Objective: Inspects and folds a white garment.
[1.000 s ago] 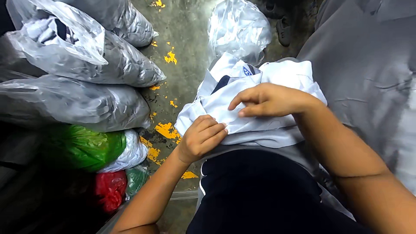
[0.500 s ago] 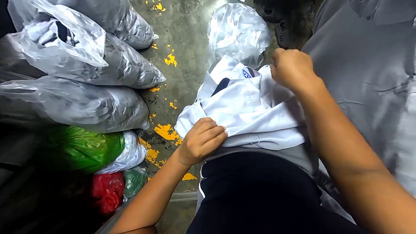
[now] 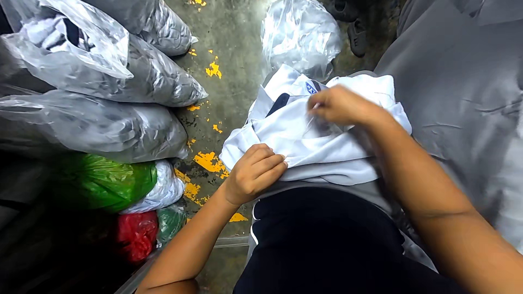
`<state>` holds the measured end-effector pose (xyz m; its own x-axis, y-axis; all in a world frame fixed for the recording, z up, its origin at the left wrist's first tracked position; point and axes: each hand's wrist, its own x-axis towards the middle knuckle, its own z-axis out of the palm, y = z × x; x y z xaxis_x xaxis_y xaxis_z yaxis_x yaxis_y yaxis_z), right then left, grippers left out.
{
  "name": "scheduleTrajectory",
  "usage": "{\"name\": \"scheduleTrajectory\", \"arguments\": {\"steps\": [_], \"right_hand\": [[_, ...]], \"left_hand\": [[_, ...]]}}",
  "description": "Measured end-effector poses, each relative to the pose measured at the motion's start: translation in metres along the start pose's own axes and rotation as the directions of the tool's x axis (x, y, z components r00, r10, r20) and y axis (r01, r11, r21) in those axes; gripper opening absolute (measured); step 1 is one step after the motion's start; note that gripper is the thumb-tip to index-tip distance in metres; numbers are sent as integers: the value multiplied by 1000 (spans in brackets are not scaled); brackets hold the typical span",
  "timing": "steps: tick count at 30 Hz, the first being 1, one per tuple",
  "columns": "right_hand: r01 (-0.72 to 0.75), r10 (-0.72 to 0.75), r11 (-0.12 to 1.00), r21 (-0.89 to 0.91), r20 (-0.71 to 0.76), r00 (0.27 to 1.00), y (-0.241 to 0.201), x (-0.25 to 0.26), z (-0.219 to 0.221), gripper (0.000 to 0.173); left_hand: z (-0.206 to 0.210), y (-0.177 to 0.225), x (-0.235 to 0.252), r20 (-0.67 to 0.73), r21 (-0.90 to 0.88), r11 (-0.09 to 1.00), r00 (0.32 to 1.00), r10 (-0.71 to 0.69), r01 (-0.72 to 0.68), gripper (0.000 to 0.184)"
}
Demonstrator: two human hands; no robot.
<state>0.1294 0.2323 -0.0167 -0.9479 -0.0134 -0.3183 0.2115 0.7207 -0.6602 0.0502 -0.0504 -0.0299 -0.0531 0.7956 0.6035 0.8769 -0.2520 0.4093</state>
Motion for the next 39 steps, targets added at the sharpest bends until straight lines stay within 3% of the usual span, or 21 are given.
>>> {"name": "scheduleTrajectory", "arguments": {"steps": [2,3,4,6,8,11,16,20,23,28,31,35,39], "right_hand": [[-365,355,910,-195,-84,931,14,4,-12,18],[-412,403,887,-211,-86,911,13,2,-14,20],[-364,359,914,-180,-58,931,6,-3,-13,21],[-64,65,998,-12,46,997,-17,-17,-1,25],[206,-237,955,215,133,962,-37,-23,10,23],[286,-381,870,401,181,906,-43,-17,22,14],[213,-308,884,417,174,935,-36,-11,22,14],[90,-103,960,263,35,994,-6,-4,8,16],[28,2,972,234,-128,992,22,0,3,16],[23,8,992,125,-239,971,28,3,0,15],[63,-47,996,64,-221,974,22,5,3,17],[-64,79,995,72,-217,973,42,5,-7,18],[-7,23,997,74,-212,977,44,-7,-7,19]], "left_hand": [[0,0,-1,1,4,1000,1000,0,0,4],[0,0,-1,4,6,1000,1000,1,-1,4],[0,0,-1,9,3,1000,1000,2,-2,5],[1,-1,1,16,-4,1000,1000,9,-9,5],[2,-2,4,13,-4,1000,1000,16,-16,5],[-1,-1,4,25,3,1000,1000,9,-10,5],[-1,0,5,18,-16,1000,1000,-7,8,6],[-2,2,6,7,-22,1000,1000,-16,16,6],[-2,1,4,5,-41,998,999,-43,43,6],[0,-1,11,-31,-81,991,993,-112,109,5],[-1,0,15,-34,-96,985,988,-149,146,4],[-2,-3,12,-15,-67,982,983,-180,179,6],[-5,-5,14,13,-107,950,956,-294,294,8]]}}
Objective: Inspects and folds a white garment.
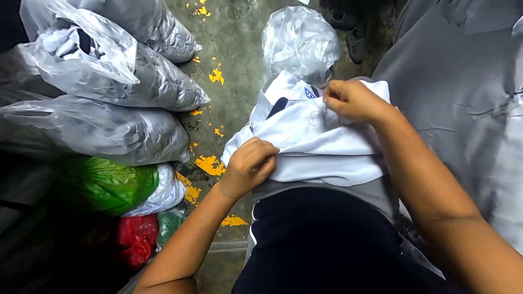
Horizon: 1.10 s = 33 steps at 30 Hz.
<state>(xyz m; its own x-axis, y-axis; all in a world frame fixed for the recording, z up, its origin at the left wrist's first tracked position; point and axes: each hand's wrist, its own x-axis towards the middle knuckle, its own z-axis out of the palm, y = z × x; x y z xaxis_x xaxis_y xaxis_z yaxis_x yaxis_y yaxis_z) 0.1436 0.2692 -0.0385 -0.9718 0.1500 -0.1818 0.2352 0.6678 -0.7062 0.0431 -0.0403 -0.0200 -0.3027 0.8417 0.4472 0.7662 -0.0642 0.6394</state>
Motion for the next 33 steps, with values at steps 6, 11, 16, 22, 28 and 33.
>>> {"name": "scheduleTrajectory", "arguments": {"steps": [6,11,16,22,28,33], "right_hand": [[-289,294,952,-98,42,955,15,9,-2,27],[-4,-15,975,223,83,996,-20,5,22,31],[95,-232,923,373,342,911,-50,19,37,30],[-50,-212,879,475,483,850,-50,19,23,40],[-135,-212,774,619,453,866,-42,15,20,39],[-142,-186,789,597,453,872,-43,15,23,39]], "left_hand": [[-9,0,13,272,-138,788,788,-552,600,30],[-16,-5,21,386,-236,645,679,-625,727,36],[-20,-5,27,423,-229,668,690,-587,708,34],[-29,-18,36,462,-10,787,701,-544,617,15],[-29,-25,49,549,-224,618,621,-559,754,7],[-25,-22,45,576,-337,479,580,-576,810,5]]}}
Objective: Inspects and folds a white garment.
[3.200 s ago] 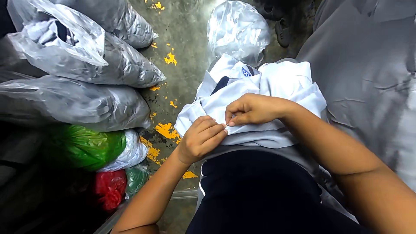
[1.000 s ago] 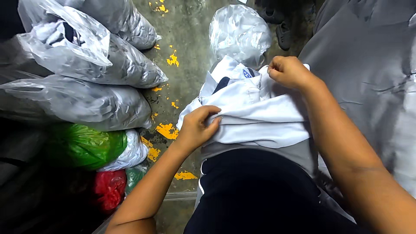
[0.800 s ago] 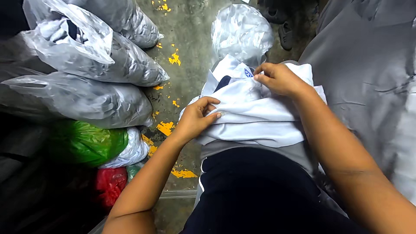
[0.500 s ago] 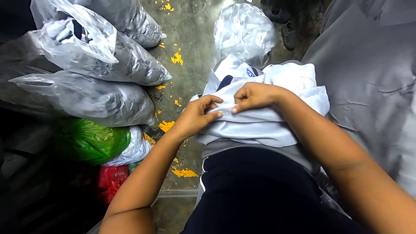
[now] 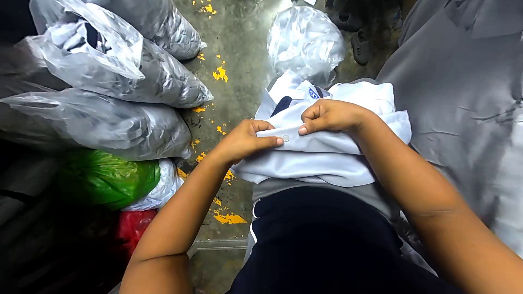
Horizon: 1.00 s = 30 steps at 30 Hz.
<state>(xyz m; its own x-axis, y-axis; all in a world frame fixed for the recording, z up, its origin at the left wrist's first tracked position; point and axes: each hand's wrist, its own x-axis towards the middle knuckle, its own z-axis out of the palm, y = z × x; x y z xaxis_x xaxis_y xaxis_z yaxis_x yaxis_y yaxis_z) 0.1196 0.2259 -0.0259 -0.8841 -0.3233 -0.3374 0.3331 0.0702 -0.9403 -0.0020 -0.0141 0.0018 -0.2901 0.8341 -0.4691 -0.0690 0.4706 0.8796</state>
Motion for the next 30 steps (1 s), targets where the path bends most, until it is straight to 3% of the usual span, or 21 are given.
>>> {"name": "scheduleTrajectory", "arguments": {"steps": [16,30], "right_hand": [[0,1,1000,-15,19,1000,0,-1,2,39],[2,-2,999,-40,21,1000,3,0,4,40]], "left_hand": [[8,0,0,-79,7,999,996,-33,34,13],[7,4,-1,-76,24,998,995,-63,65,7]]}}
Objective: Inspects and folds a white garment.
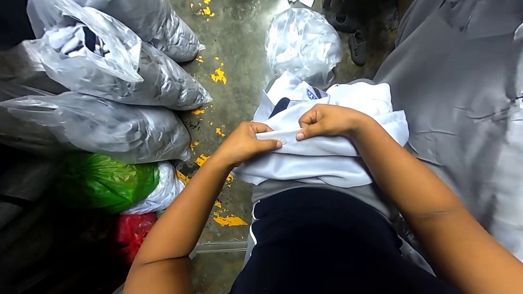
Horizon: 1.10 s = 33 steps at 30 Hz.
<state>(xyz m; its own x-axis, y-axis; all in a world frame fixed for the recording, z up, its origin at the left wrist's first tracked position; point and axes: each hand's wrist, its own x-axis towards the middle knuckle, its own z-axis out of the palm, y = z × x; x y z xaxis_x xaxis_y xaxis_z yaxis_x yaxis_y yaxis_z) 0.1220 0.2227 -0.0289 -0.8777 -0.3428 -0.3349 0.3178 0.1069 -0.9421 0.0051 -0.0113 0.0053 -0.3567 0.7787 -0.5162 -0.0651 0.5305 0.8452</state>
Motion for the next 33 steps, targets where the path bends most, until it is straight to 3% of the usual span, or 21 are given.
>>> {"name": "scheduleTrajectory", "arguments": {"steps": [4,6,7,9,12,15,18,20,24,29,33], "right_hand": [[7,-7,1000,-11,-4,1000,-1,0,1,38],[59,-66,996,-69,-110,992,-3,-1,6,23],[116,-141,984,-137,-193,971,-3,-2,11,15],[228,-336,913,-338,-306,891,-3,-2,22,23],[308,-540,758,-575,-288,791,-8,-4,39,21],[308,-598,688,-657,-274,753,-1,-1,56,18],[187,-422,802,-567,-317,849,-4,-6,66,26],[68,-286,874,-481,-397,872,-20,-6,54,33],[-226,65,934,-275,-492,868,-31,-3,13,40],[-205,125,973,-103,-509,852,-20,-10,-10,35],[-44,161,974,221,-546,822,-10,-11,-8,55]], "left_hand": [[0,-2,-1,1,-16,1000,1000,19,-19,8],[-1,-1,-1,-4,-16,1000,1000,15,-16,9],[-1,-1,-1,-9,-16,1000,1000,14,-14,9],[-2,-1,-1,-19,-7,1000,1000,13,-13,10],[-3,-5,-2,-30,16,999,998,53,-52,8],[-1,-6,-5,-41,74,997,998,40,-37,9],[-1,1,-8,-51,190,978,995,-80,89,11],[-2,15,-7,-77,222,968,991,-105,120,18],[-2,8,1,-99,303,952,995,-8,38,17],[0,14,-2,-93,412,911,995,32,9,20],[3,13,-7,-104,417,909,992,70,-20,18]]}}
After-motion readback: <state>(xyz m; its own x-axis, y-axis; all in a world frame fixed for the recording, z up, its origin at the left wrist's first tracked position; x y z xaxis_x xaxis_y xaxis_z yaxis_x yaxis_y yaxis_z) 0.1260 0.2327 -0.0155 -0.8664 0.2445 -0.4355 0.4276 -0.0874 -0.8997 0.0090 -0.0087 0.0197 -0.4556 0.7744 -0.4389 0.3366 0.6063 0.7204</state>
